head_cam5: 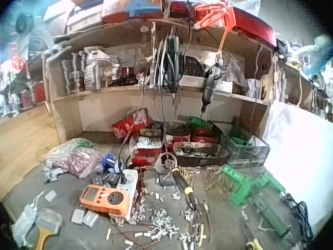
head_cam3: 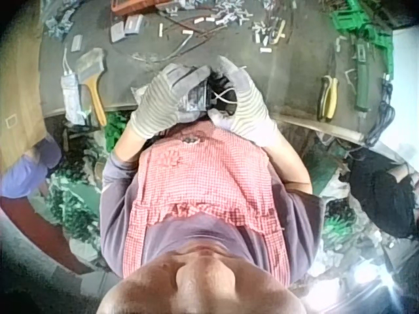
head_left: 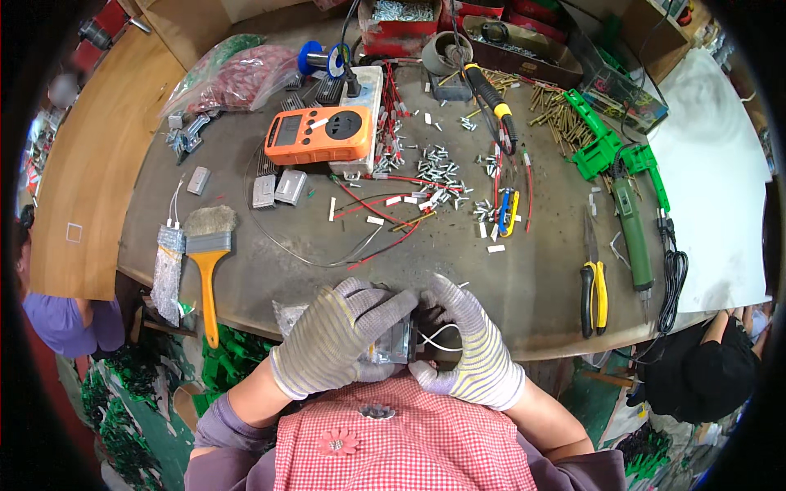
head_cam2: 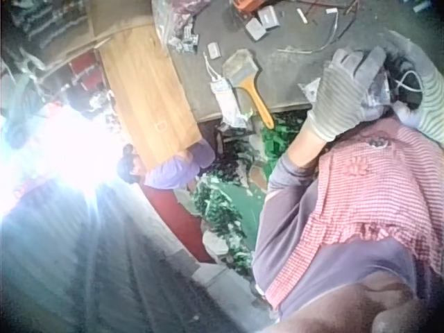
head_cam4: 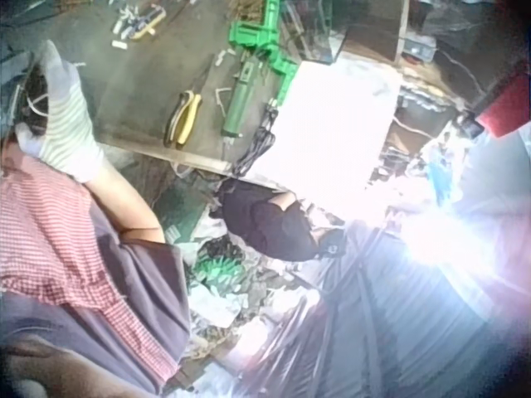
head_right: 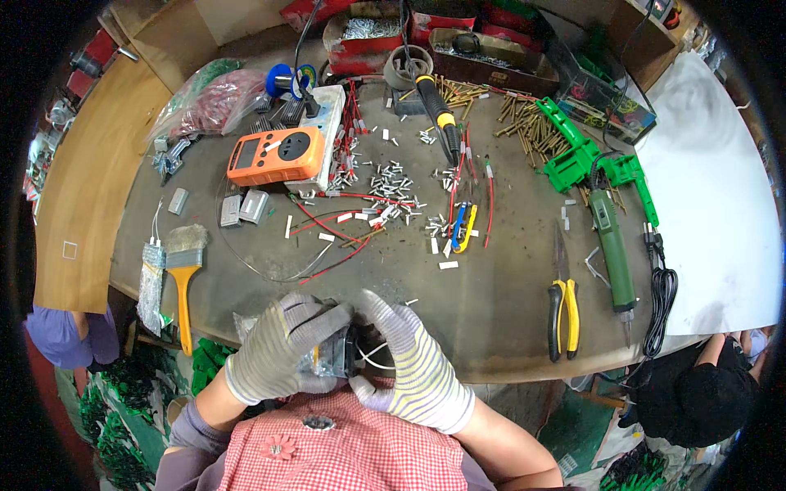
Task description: Assemble and solder internal components of a handheld plastic device, including wiring and a battery pack.
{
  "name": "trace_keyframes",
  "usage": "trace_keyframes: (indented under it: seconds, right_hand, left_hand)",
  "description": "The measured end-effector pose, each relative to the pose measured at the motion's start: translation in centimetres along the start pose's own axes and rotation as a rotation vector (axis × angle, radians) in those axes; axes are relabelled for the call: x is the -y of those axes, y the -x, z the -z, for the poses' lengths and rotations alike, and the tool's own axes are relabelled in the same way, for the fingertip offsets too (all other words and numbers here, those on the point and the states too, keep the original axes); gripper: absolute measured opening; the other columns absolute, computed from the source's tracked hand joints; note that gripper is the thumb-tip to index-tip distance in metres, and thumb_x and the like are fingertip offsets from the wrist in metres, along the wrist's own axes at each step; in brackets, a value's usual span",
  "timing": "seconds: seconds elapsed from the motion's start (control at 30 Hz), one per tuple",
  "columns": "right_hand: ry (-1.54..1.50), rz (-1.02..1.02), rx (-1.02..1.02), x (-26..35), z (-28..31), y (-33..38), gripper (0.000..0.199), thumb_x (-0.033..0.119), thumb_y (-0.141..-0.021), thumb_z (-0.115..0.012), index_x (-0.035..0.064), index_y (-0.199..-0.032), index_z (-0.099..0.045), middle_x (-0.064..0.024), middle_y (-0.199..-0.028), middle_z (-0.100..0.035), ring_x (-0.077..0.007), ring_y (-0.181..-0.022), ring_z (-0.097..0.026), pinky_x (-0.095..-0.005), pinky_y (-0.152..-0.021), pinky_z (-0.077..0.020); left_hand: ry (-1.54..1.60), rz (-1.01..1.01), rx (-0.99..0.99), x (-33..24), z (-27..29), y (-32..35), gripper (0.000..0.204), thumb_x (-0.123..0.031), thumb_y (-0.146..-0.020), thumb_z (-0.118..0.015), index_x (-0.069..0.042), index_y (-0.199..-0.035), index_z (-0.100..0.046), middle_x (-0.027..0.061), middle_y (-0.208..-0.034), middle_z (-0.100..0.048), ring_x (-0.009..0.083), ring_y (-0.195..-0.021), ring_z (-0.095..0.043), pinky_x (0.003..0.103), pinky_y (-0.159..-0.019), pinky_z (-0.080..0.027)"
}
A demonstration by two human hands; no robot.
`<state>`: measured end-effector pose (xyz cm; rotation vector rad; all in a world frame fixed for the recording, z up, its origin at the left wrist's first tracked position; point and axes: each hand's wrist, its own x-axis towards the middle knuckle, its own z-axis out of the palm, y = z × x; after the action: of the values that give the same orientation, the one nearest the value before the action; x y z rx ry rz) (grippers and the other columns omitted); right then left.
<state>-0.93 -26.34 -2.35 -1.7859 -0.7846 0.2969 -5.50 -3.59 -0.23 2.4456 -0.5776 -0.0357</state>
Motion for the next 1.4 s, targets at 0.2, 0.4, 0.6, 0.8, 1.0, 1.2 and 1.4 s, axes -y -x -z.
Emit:
trace_keyframes:
  seconds: [0.2,0.4,0.6,0.8,1.0,1.2,1.4]
  right_hand:
    - [-0.031,-0.034,0.079,0.0,0.5,-0.2,0.093,0.013,-0.071,-0.079,0.0032,-0.152,-0.033,-0.0192,-0.126,-0.058,-0.0364,-0.113,-0.06,-0.041,-0.099,-0.0486]
    - [-0.077,-0.106,0.027,0.1,0.7,0.8,0.086,0.012,-0.075,-0.076,0.0026,-0.15,-0.035,-0.0219,-0.138,-0.052,-0.0348,-0.124,-0.056,-0.0395,-0.104,-0.047]
    - [-0.1,-0.178,0.172,0.8,5.6,-0.2,0.067,0.022,-0.082,-0.08,0.0073,-0.14,-0.049,-0.0133,-0.122,-0.061,-0.0266,-0.114,-0.062,-0.0374,-0.096,-0.051]
    - [1.017,-0.161,-0.802,-6.1,28.1,-5.0,0.03,0.02,-0.087,-0.066,0.0032,-0.111,-0.066,-0.021,-0.105,-0.068,-0.0382,-0.1,-0.064,-0.0447,-0.091,-0.051]
    - [1.749,-0.795,-0.392,-11.8,38.4,-5.2,0.028,0.022,-0.08,-0.07,0.0099,-0.106,-0.066,-0.0142,-0.108,-0.07,-0.0312,-0.102,-0.064,-0.044,-0.088,-0.0507]
    - [1.689,-0.451,-0.493,0.4,32.2,-5.6,0.026,0.019,-0.073,-0.076,0.0101,-0.096,-0.067,-0.0127,-0.093,-0.067,-0.0321,-0.091,-0.066,-0.0449,-0.079,-0.0512]
    - [0.935,0.188,-0.046,8.0,20.8,-3.6,0.014,0.016,-0.078,-0.07,0.0055,-0.087,-0.068,-0.0121,-0.085,-0.065,-0.0331,-0.077,-0.065,-0.0406,-0.07,-0.0539]
  left_hand:
    - [-0.033,0.019,0.047,0.1,0.1,-0.6,0.086,-0.036,-0.065,-0.08,-0.009,-0.141,-0.05,0.0163,-0.112,-0.062,0.0355,-0.102,-0.059,0.046,-0.091,-0.048]
    - [-0.022,0.0,-0.033,-1.7,0.6,-2.2,0.096,-0.044,-0.057,-0.087,-0.002,-0.135,-0.052,0.02,-0.112,-0.058,0.0386,-0.101,-0.056,0.047,-0.09,-0.046]
    - [-0.029,0.014,-0.003,-1.1,0.2,-1.8,0.083,-0.045,-0.066,-0.083,-0.002,-0.131,-0.056,0.0181,-0.102,-0.065,0.037,-0.092,-0.061,0.046,-0.081,-0.049]
    - [-0.046,-0.01,-0.016,-1.4,-0.2,-2.4,0.081,-0.043,-0.059,-0.084,-0.001,-0.124,-0.058,0.0174,-0.099,-0.066,0.0378,-0.086,-0.06,0.047,-0.08,-0.048]
    - [-0.027,0.014,0.045,-1.8,0.4,-2.8,0.084,-0.05,-0.068,-0.08,-0.002,-0.132,-0.055,0.0176,-0.104,-0.065,0.0372,-0.096,-0.061,0.047,-0.084,-0.049]
    - [-0.042,0.021,-0.003,-1.4,0.7,-2.3,0.089,-0.052,-0.063,-0.083,-0.003,-0.132,-0.054,0.0223,-0.117,-0.058,0.0391,-0.105,-0.058,0.048,-0.089,-0.049]
    - [-0.08,-0.185,-0.418,-5.3,2.5,-7.1,0.081,-0.034,-0.06,-0.088,-0.01,-0.131,-0.056,0.0234,-0.126,-0.056,0.0413,-0.11,-0.06,0.046,-0.088,-0.054]
